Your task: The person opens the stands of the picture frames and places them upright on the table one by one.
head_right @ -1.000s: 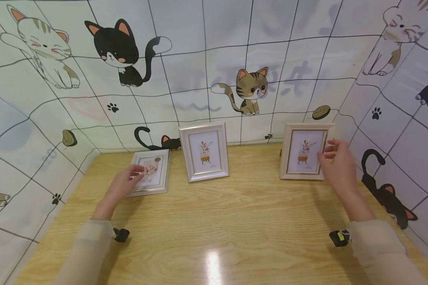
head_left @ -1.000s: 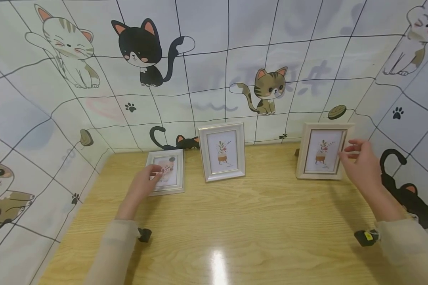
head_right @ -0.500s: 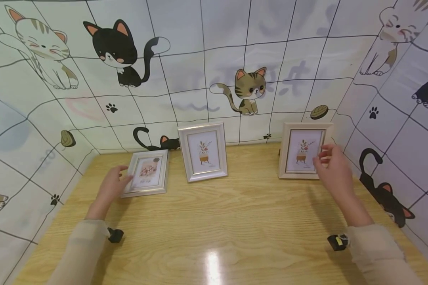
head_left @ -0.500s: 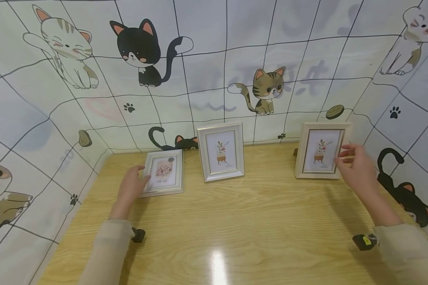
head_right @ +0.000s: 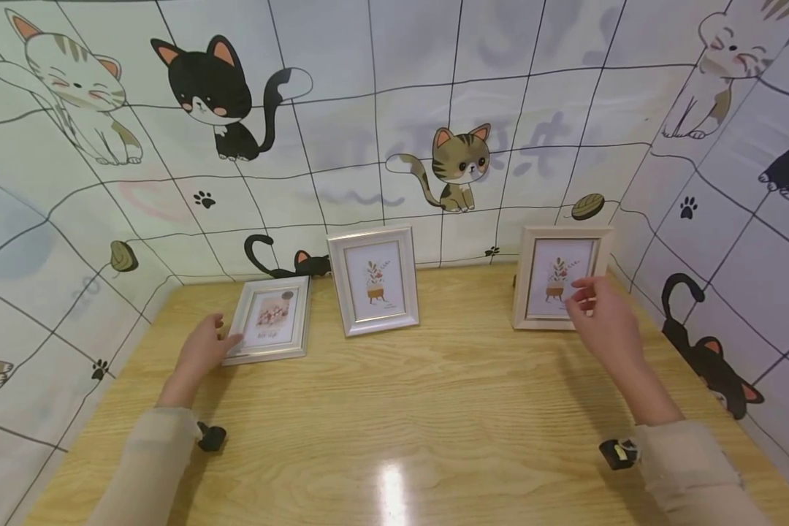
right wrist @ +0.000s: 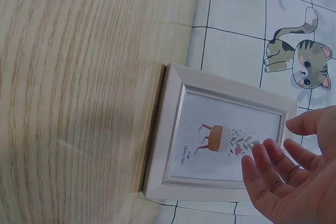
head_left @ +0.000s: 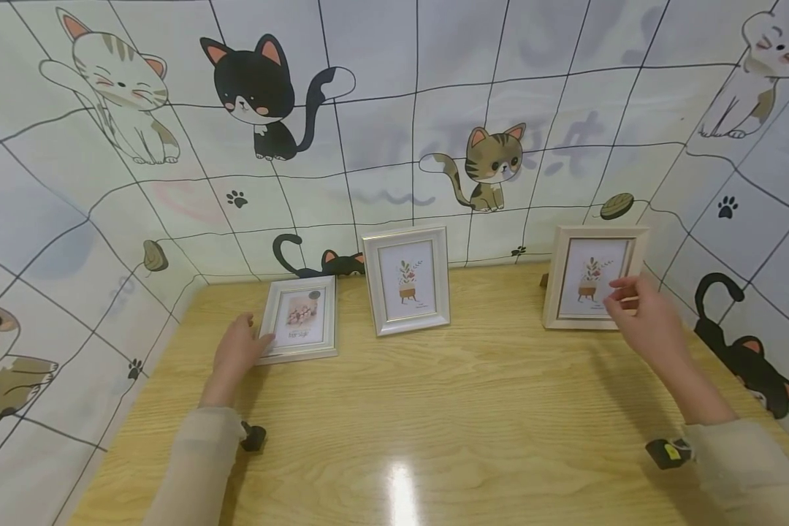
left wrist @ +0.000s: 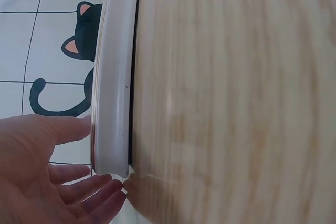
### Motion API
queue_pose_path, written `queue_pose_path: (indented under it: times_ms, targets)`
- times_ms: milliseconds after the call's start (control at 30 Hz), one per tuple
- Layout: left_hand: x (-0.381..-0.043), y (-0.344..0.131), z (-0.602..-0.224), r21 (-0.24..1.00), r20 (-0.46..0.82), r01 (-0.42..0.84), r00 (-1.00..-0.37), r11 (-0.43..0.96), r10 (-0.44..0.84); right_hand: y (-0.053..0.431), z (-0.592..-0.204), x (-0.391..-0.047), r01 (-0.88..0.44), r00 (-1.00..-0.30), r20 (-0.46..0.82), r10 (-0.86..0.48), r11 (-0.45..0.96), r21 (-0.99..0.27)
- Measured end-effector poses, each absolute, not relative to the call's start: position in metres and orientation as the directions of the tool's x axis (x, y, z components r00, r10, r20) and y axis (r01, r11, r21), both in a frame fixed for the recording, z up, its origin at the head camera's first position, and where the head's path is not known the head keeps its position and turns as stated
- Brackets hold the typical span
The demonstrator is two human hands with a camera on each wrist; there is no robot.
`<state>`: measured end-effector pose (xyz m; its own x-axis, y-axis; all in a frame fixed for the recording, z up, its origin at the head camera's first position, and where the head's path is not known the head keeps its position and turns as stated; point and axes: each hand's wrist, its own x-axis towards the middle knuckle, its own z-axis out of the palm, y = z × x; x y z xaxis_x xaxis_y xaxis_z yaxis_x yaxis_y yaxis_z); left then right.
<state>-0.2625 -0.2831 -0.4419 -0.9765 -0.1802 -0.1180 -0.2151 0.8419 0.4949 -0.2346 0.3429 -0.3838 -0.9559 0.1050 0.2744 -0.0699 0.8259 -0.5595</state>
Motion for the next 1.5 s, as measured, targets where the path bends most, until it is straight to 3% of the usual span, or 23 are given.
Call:
queue_pose_path:
  times_ms: [867,1500]
  targets:
    - [-0.273,-0.276,-0.448,0.408,-0.172,-0.317,-0.948,0.856,-0.269,0.331,-0.39,-0.228,-0.162,-0.96,0.279,-0.018,0.848,-0.504]
    - [-0.271,-0.276,-0.444,0.383,-0.184,-0.359,-0.933,0.851,-0.311,0.33,-0.394,-0.224,-0.154,-0.966,0.257,-0.02,0.845,-0.512]
